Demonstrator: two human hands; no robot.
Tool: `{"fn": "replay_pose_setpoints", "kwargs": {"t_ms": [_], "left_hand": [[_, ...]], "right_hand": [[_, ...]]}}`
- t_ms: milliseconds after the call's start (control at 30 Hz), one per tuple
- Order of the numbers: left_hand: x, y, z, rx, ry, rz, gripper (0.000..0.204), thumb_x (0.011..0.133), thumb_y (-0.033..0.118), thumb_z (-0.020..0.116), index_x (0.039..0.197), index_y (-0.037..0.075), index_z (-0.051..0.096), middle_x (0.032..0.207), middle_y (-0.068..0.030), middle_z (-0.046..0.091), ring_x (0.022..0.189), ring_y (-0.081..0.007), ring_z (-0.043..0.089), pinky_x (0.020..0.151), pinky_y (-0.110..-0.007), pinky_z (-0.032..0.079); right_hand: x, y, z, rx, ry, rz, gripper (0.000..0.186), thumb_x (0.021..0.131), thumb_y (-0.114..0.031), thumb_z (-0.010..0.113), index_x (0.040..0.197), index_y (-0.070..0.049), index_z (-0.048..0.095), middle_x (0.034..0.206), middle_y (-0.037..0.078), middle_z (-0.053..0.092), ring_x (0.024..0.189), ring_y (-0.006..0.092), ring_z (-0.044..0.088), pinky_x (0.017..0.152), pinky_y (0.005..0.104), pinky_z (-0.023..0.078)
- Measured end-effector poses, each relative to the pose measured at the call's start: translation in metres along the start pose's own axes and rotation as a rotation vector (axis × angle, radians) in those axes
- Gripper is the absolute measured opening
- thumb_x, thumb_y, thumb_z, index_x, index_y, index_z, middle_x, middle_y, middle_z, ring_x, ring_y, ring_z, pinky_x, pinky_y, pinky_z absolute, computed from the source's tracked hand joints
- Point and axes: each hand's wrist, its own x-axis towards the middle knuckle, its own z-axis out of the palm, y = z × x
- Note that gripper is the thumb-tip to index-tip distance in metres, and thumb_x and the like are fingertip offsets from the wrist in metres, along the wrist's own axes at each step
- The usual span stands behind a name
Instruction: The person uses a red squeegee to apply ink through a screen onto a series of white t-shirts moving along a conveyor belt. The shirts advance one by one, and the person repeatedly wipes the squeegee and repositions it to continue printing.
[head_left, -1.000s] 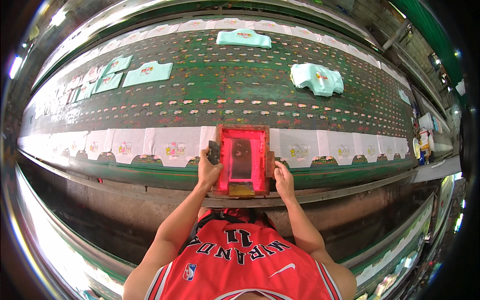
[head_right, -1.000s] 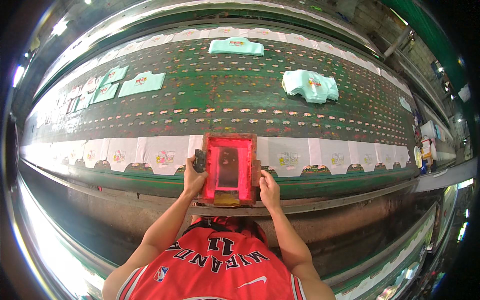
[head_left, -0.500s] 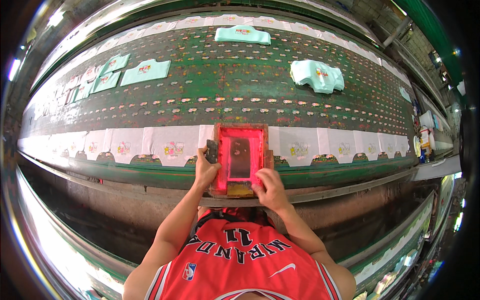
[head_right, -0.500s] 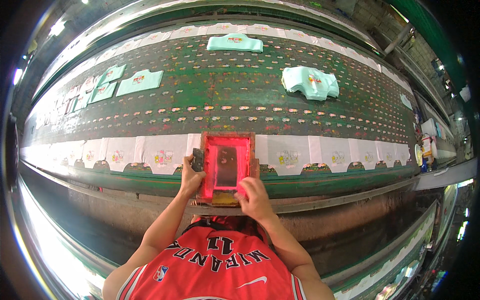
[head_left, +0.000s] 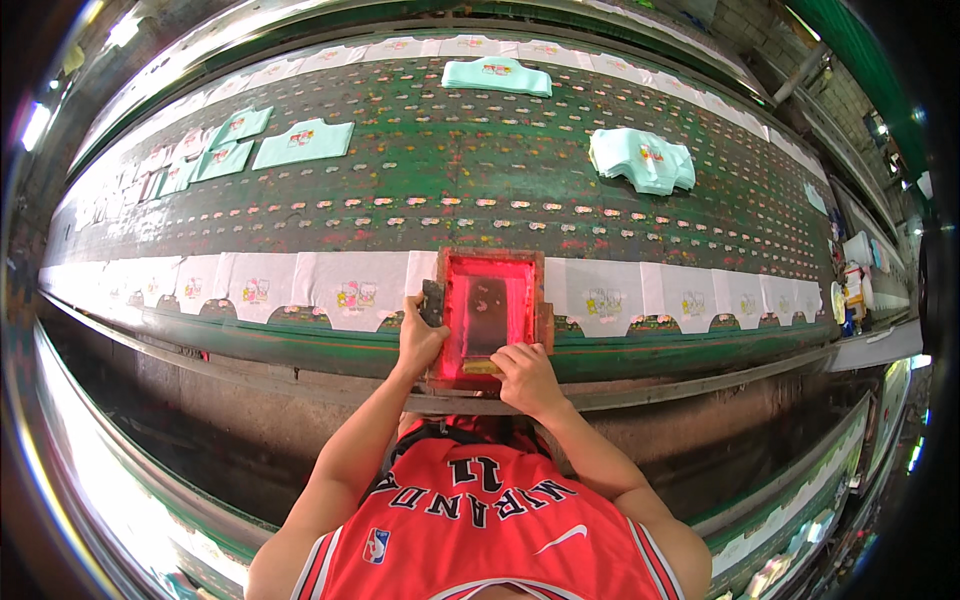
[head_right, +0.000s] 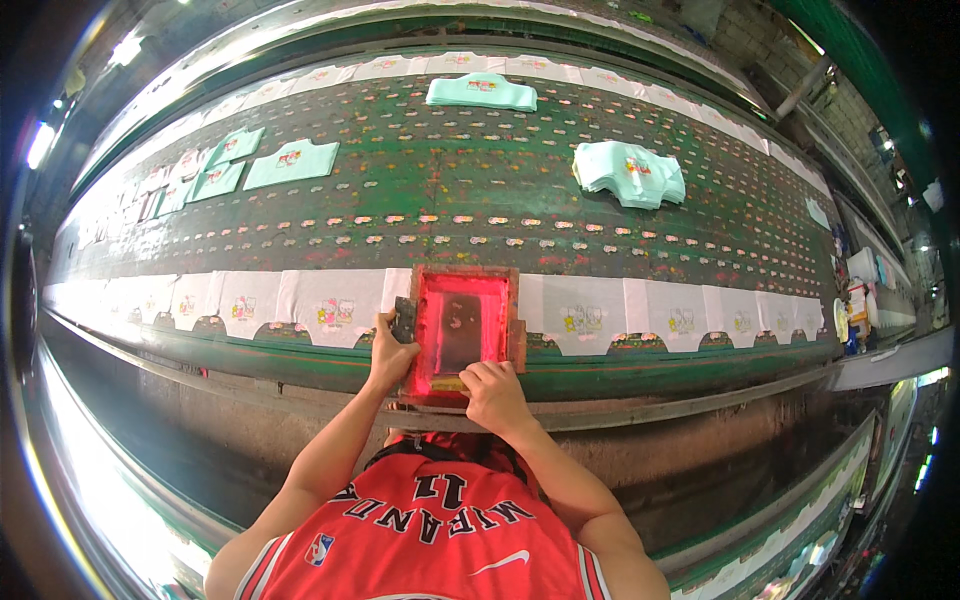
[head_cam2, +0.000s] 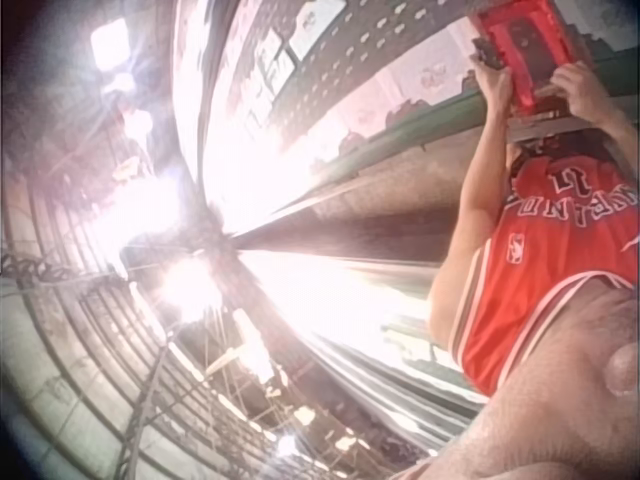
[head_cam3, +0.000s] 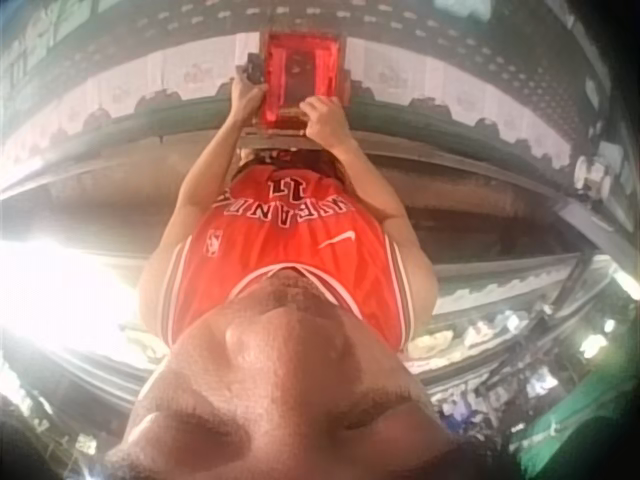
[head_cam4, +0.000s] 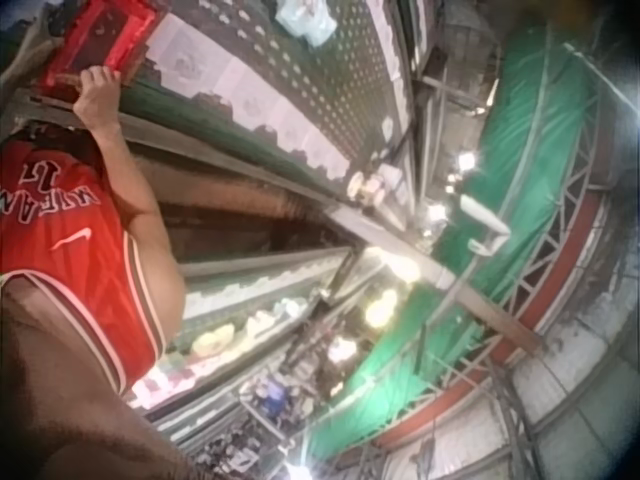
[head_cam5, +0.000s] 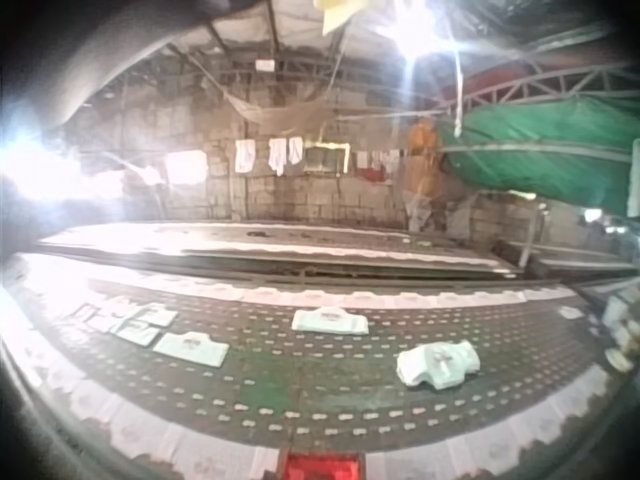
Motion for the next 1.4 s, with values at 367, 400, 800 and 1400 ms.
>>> {"fn": "replay_pose_setpoints", "kwargs": {"t_ms": [367,400,800,1400], "left_hand": [[0.000,0.004,0.000,-0.016,-0.043,-0.065,0.082,0.072,0.006,0.079,0.143,-0.007,0.041,0.121,-0.0308,0.065,0.111,-0.0403,0.067,0.098,-0.043,0.050],[0.000,0.001,0.000,-0.022,-0.039,-0.073,0.082,0.072,0.006,0.079,0.143,-0.007,0.041,0.121,-0.0304,0.065,0.111,-0.0404,0.066,0.098,-0.043,0.050],[0.001,-0.010,0.005,-0.020,-0.016,-0.027,0.079,0.073,0.007,0.075,0.143,-0.004,0.040,0.116,-0.0269,0.064,0.106,-0.0365,0.065,0.095,-0.041,0.051],[-0.001,-0.004,0.000,-0.011,-0.033,0.010,0.079,0.076,0.007,0.074,0.144,-0.007,0.038,0.127,-0.0317,0.061,0.117,-0.0413,0.063,0.103,-0.044,0.048]], "right_hand": [[0.026,0.027,0.021,-0.209,0.085,-0.005,0.026,0.076,-0.003,0.061,0.101,-0.005,0.068,0.102,0.007,0.069,0.100,0.0259,0.065,0.084,0.0434,0.044],[0.041,0.038,0.025,-0.222,0.109,-0.007,0.026,0.077,-0.004,0.063,0.102,-0.006,0.068,0.103,0.006,0.069,0.101,0.0263,0.065,0.085,0.0437,0.045],[0.125,0.092,0.021,-0.136,0.135,0.082,0.015,0.083,-0.010,0.075,0.098,-0.011,0.073,0.097,0.004,0.071,0.099,0.0289,0.067,0.084,0.0498,0.047],[-0.032,-0.024,0.002,0.023,0.091,0.095,0.043,0.082,-0.016,0.076,0.122,-0.002,0.068,0.119,0.010,0.068,0.115,0.0297,0.063,0.096,0.0452,0.046]]}}
